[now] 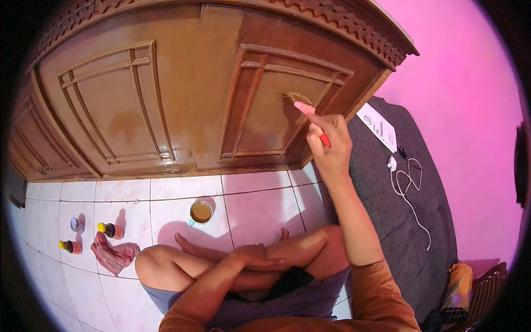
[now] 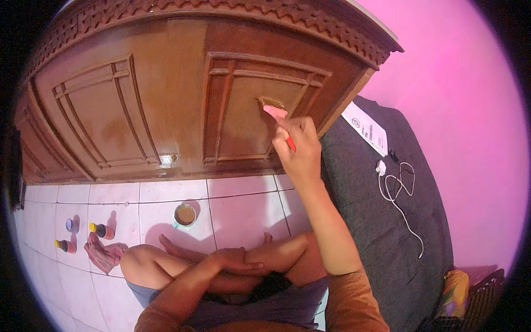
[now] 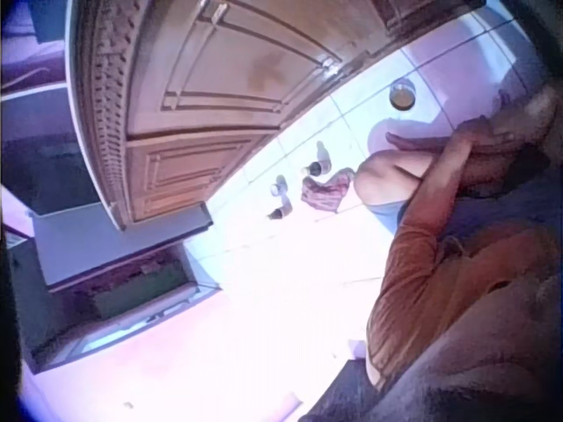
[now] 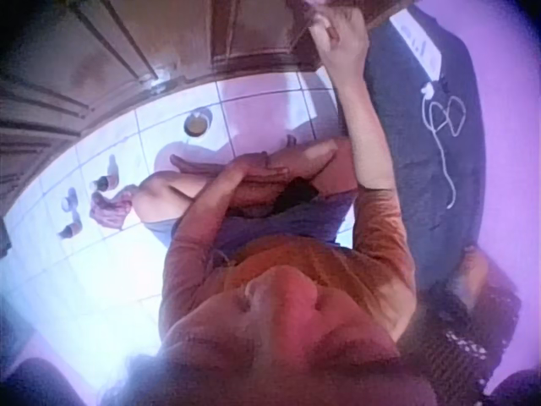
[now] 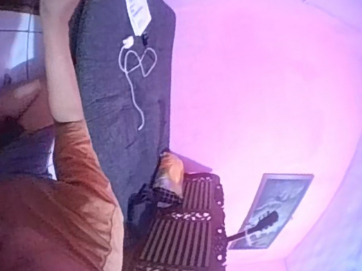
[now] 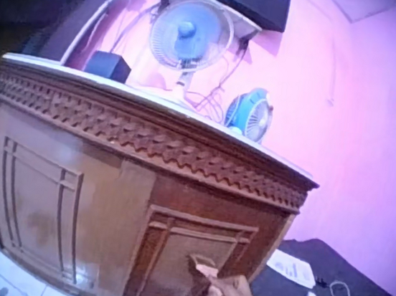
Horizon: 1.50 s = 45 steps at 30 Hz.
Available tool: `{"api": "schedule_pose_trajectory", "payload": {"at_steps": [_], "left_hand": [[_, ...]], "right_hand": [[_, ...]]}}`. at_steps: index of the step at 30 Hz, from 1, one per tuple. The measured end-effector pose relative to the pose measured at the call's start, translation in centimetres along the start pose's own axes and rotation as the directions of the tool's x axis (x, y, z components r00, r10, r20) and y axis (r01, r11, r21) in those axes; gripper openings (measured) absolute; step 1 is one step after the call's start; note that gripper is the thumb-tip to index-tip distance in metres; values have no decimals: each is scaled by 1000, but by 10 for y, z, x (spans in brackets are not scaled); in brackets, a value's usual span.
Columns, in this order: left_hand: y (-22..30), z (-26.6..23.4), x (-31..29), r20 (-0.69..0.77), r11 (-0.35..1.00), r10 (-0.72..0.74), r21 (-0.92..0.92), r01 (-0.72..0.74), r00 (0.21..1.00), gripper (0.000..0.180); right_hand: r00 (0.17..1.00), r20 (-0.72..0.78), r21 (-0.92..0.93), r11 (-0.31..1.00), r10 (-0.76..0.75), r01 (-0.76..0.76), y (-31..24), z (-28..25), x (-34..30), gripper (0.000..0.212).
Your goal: The person paints the side panel of a wooden cabinet using a brush, dipping the brush into a cup of paint placed on the floor.
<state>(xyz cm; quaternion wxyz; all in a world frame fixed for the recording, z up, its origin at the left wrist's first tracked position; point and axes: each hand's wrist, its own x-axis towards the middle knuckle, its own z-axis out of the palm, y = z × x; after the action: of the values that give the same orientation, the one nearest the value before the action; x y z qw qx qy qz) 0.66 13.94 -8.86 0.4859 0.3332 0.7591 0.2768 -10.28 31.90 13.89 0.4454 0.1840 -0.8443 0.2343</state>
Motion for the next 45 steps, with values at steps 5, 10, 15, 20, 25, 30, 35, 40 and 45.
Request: {"api": "schedule_pose_trajectory", "payload": {"at_steps": [5,10,15,20,25,30,35,40,45], "left_hand": [[-1,1,6,51,999,-2,47,0,999,128],[0,0,2,7,999,-7,32,7,1000,125],[-3,2,7,35,999,-27,21,27,999,124],[-10,10,13,12,999,0,48,0,1000,125],[0,8,16,8,999,5,47,-5,1000,120],[-16,7,15,48,999,-29,45,27,998,123],[-10,9,19,25,996,19,86,-21,1000,120],[-10,12,24,9,998,34,61,-34,999,121],[-18,13,23,8,999,14,35,-14,1000,125]], "right_hand": [[992,-114,-107,993,-61,49,7,22,-38,33],[995,63,-56,995,82,-78,29,65,-100,35],[935,245,66,957,258,-281,24,54,-129,32],[920,329,102,960,215,-261,20,27,-71,27],[977,201,82,992,75,-93,19,-15,21,37],[1000,27,-17,1000,-6,6,-7,-24,31,22],[989,-87,-102,989,-118,109,13,-10,-3,28],[1000,-5,-54,998,8,-8,36,25,-46,28],[978,167,14,991,125,-129,34,30,-95,28]]}}
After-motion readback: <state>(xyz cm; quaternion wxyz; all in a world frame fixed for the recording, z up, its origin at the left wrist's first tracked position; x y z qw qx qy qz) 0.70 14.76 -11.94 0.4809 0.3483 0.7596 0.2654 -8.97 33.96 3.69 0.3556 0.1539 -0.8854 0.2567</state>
